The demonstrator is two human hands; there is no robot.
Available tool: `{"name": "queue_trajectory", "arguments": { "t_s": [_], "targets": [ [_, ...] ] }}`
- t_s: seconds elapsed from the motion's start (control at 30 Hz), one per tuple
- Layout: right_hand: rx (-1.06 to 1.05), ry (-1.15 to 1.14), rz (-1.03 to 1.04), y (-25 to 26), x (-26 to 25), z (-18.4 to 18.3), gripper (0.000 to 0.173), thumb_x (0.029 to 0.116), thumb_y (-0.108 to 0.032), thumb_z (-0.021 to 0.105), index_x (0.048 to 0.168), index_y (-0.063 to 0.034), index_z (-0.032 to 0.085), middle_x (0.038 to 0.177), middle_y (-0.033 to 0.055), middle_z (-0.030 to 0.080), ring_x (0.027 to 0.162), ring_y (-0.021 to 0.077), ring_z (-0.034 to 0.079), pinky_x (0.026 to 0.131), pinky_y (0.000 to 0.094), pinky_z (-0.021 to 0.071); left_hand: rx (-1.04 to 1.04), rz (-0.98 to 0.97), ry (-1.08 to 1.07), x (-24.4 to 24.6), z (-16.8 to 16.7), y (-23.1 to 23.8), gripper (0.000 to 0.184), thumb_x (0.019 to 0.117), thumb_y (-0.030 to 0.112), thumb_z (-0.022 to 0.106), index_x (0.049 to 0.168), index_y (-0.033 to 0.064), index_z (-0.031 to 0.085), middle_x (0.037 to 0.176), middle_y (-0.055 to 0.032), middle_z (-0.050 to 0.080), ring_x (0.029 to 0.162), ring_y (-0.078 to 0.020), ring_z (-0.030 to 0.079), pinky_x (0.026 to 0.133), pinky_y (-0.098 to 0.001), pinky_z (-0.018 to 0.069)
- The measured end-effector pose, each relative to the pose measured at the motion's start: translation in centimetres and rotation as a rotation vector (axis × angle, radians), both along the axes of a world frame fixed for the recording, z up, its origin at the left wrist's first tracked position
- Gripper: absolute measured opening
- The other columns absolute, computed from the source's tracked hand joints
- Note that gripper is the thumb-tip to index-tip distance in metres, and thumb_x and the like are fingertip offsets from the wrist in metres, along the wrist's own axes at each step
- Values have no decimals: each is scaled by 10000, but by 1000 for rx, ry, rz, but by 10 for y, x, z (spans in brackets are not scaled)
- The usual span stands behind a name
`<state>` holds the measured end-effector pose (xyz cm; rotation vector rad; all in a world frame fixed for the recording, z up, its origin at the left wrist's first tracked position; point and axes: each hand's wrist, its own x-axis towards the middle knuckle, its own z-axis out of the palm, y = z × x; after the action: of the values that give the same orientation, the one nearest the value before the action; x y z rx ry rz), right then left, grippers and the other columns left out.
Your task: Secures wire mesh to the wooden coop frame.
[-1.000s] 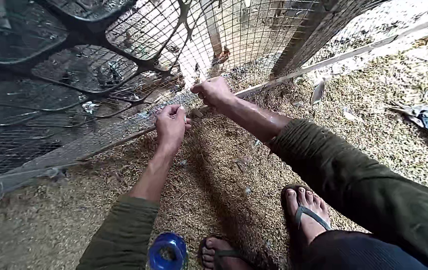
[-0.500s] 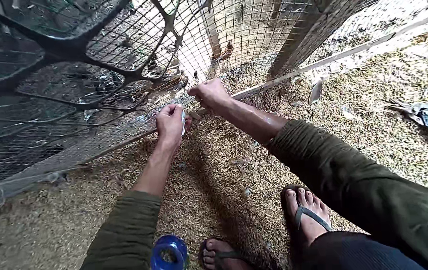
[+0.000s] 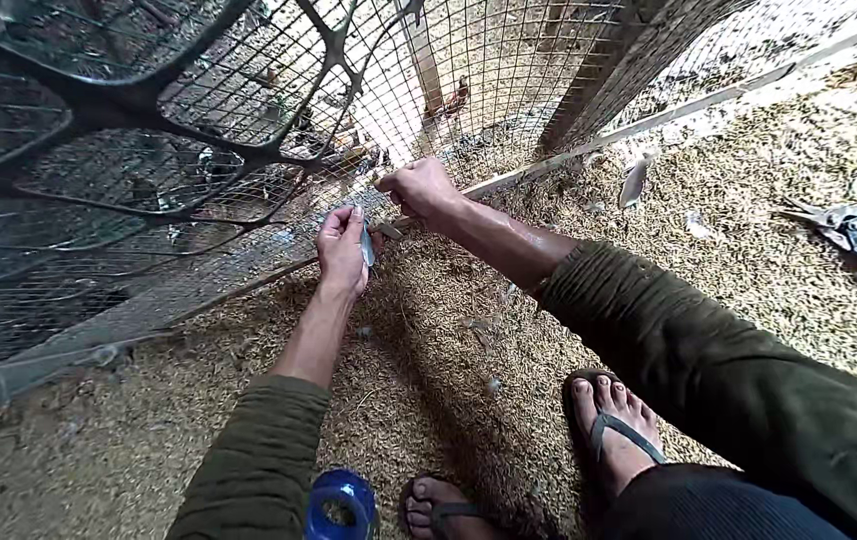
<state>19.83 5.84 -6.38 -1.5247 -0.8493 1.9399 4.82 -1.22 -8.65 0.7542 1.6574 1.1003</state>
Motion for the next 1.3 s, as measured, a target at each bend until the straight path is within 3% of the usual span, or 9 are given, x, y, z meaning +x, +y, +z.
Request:
{"name": "queue_trajectory", "arguments": {
  "t_s": [0.2,0.5,0.63,0.93,1.17,1.3],
  "targets": [
    [-8,-39,19,1,0,2,141,945,-173,672,862,-61,693,590,-9,579,432,61,440,416,244,351,7,12,-22,0,-3,1,107,1062,144,550,1155,94,562,938,-4,592,735,-104,621,689,-314,592],
    [-5,-81,55,4,0,2,155,938,-188,682,838,-69,682,605,-9,589,445,70,455,432,257,367,23,8,-31,-2,-5,0,115,1054,127,560,1163,91,560,976,-9,588,787,-114,627,726,-327,594],
    [35,-107,77,4,0,0,167,931,-202,692,831,-70,696,631,-3,609,483,88,493,477,294,412,19,7,-41,0,-3,0,99,1060,140,553,1151,102,559,945,-4,594,756,-101,618,690,-283,581],
    [39,-131,120,1,-5,4,181,956,-241,702,982,-64,733,686,8,671,493,80,546,482,271,456,53,10,-60,-3,-8,0,88,1057,126,553,1144,110,561,916,4,611,735,-97,626,672,-280,581],
    [21,-49,95,0,-11,2,188,985,-219,673,1009,-36,710,673,17,658,447,63,489,428,236,396,68,-2,-72,-5,-9,-1,78,1062,124,542,1135,103,559,934,3,606,749,-102,629,700,-301,591],
    [16,-49,103,0,-10,3,201,984,-224,680,1026,-28,701,681,21,661,445,59,493,420,229,399,-27,-145,108,-12,4,-15,126,1081,173,505,1133,82,575,898,4,618,704,-87,619,676,-296,578]
  ]
}}
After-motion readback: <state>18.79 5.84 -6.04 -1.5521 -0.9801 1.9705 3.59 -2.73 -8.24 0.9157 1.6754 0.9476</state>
